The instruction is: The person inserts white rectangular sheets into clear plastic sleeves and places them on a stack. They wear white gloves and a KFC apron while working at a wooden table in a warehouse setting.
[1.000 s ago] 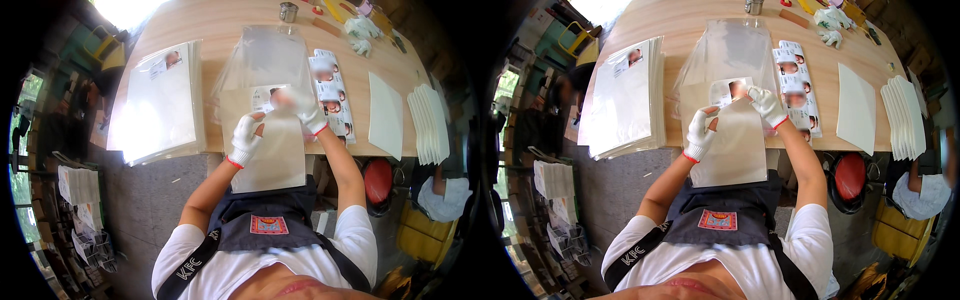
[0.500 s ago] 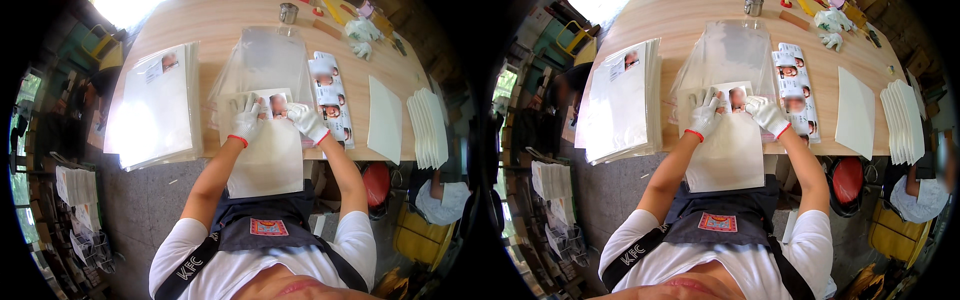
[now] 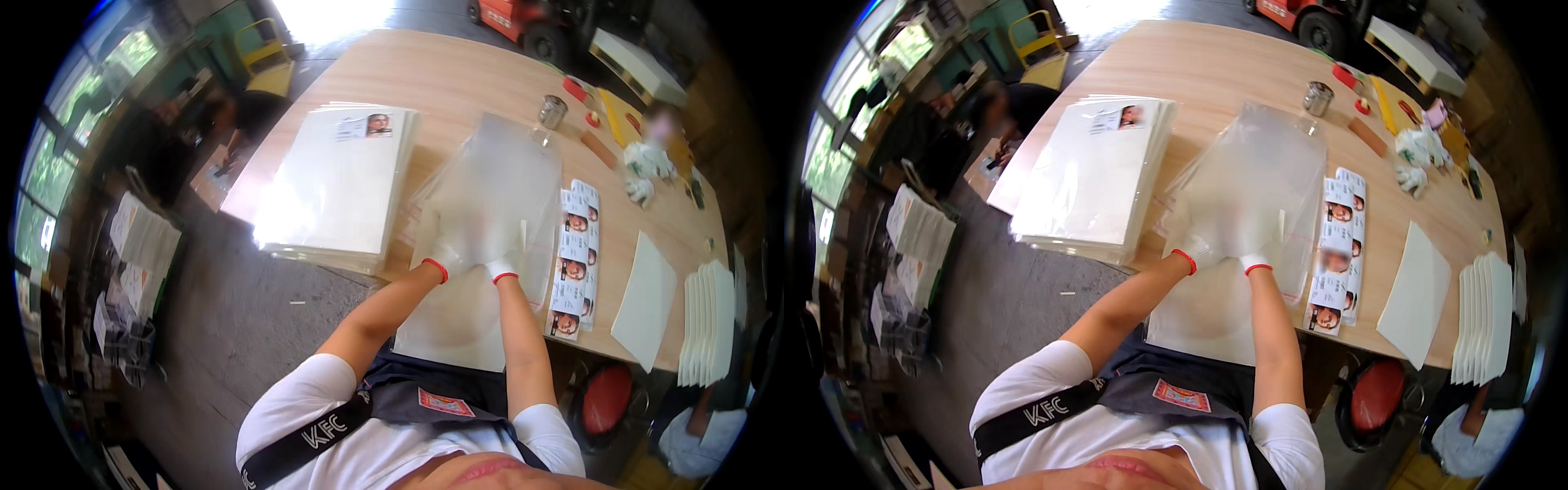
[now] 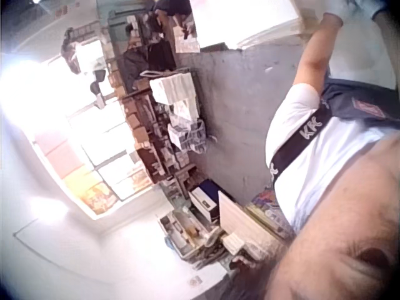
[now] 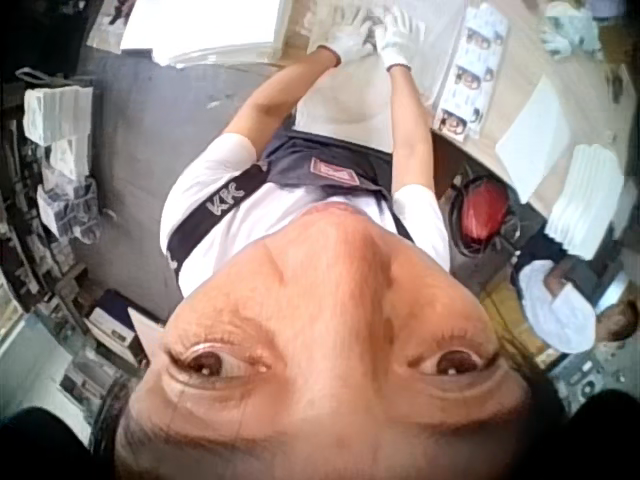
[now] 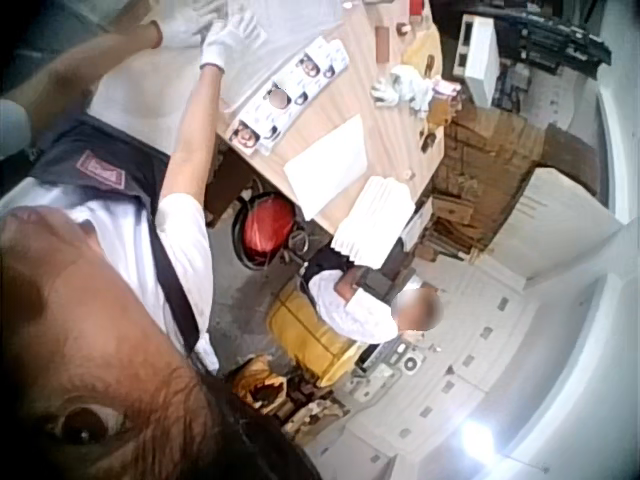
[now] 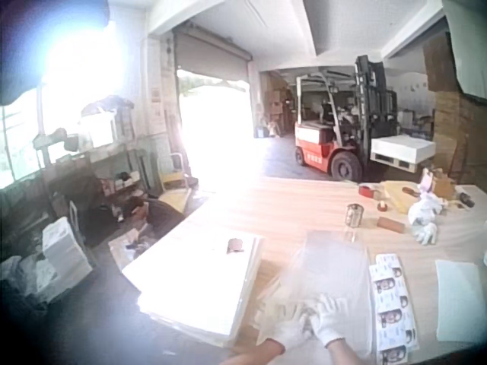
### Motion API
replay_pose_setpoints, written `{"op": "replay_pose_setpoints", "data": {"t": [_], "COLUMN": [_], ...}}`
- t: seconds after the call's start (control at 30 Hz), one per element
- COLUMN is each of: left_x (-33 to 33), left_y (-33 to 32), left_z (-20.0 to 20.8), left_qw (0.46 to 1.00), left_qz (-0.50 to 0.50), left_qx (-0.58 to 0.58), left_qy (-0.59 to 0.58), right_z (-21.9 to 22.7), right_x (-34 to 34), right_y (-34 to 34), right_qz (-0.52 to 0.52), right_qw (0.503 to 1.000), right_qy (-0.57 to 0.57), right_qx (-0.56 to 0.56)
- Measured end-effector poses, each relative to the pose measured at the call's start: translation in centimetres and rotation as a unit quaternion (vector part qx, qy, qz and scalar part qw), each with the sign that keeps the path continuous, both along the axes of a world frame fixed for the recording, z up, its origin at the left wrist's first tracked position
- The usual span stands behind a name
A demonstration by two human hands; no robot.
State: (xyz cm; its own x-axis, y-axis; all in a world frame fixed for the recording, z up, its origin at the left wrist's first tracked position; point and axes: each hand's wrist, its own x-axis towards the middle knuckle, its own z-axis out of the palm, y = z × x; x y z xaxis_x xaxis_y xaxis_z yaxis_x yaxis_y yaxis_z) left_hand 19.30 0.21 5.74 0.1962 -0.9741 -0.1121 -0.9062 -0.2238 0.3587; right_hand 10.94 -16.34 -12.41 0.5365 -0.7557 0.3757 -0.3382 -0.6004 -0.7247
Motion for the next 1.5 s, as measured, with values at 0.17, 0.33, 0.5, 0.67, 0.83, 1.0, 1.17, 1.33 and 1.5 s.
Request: {"op": "replay_pose_setpoints", "data": {"t": [0.17,0.33,0.5,0.67,0.83,1.0,1.17,1.33,1.5], "left_x": [0.0,-3.6,-4.3,-1.4,4.3,12.3,19.9,23.3,23.2], "left_y": [9.8,22.6,25.4,22.2,22.7,26.7,27.0,28.0,30.8], "left_z": [-3.7,-4.2,-3.5,2.7,13.3,15.1,13.9,6.1,5.1], "left_qw": [0.982,0.933,0.855,0.902,0.926,0.881,0.911,0.931,0.925], "left_qz": [0.048,0.231,0.267,0.167,0.07,0.209,0.376,0.329,0.348], "left_qx": [-0.174,-0.224,0.006,-0.143,-0.226,-0.35,-0.167,-0.157,-0.149], "left_qy": [-0.061,0.161,0.445,0.371,0.296,0.242,-0.02,-0.007,0.011], "right_z": [12.4,16.8,14.4,16.2,18.5,22.1,22.6,31.1,40.8], "right_x": [-5.2,-18.0,-24.6,-22.4,-15.9,-3.4,6.8,3.0,-5.7], "right_y": [6.8,16.1,22.3,24.5,25.1,22.4,21.8,25.1,28.7], "right_qz": [0.034,-0.05,-0.134,-0.011,0.07,0.123,0.187,0.179,0.42], "right_qw": [0.998,0.991,0.938,0.834,0.841,0.895,0.899,0.969,0.876], "right_qy": [-0.016,0.125,0.314,-0.007,-0.091,-0.068,0.032,-0.084,-0.201], "right_qx": [-0.053,-0.015,0.063,0.552,0.528,0.423,0.396,0.149,-0.126]}}
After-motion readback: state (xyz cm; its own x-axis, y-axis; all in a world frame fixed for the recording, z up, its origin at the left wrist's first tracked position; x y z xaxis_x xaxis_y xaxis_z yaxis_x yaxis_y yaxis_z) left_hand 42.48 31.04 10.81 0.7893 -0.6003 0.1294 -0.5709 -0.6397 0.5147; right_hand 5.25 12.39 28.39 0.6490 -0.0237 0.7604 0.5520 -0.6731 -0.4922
